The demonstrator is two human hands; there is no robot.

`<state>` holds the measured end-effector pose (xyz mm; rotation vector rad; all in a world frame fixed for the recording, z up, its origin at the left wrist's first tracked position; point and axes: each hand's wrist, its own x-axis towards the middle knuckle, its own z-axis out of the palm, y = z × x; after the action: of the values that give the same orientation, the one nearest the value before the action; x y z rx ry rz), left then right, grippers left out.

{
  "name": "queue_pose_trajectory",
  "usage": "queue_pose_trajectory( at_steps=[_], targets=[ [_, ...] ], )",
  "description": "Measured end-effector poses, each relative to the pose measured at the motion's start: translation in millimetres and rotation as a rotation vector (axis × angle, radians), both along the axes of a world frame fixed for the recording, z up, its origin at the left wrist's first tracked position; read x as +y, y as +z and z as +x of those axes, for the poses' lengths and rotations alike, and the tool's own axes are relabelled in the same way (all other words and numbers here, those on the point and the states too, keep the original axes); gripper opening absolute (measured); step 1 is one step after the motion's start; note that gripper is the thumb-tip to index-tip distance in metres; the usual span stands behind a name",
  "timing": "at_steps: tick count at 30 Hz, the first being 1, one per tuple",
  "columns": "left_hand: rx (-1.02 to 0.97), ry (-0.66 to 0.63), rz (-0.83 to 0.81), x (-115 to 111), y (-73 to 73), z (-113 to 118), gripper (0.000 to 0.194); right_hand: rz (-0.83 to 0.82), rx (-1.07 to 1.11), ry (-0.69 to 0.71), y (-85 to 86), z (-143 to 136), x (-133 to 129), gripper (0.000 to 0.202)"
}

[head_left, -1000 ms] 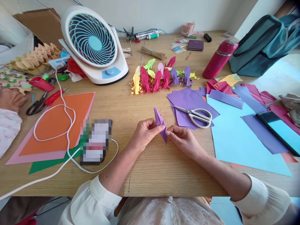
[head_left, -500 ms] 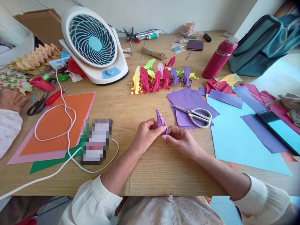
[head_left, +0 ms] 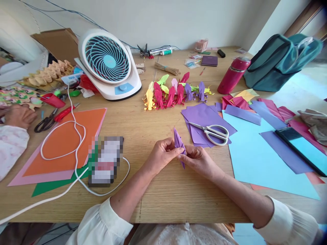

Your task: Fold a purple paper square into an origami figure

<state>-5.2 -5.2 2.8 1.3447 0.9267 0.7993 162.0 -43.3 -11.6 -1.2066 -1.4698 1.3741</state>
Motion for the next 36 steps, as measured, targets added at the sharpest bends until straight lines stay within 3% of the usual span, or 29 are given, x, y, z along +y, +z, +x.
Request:
queue_pose_trajectory(
  at_steps=[13, 36],
  targets=[
    [-0.190, 0.148, -0.056, 5.6, 3.4, -4.3, 0.029, 0.037, -0.055, 0.080, 0.6, 5.6, 0.0, 0.047],
    [-0.235, 0.228, -0.087, 11.1, 3.7, -10.2, 0.027, 0.065, -0.180, 0.130, 10.8, 12.6, 0.1, 0.048]
  ],
)
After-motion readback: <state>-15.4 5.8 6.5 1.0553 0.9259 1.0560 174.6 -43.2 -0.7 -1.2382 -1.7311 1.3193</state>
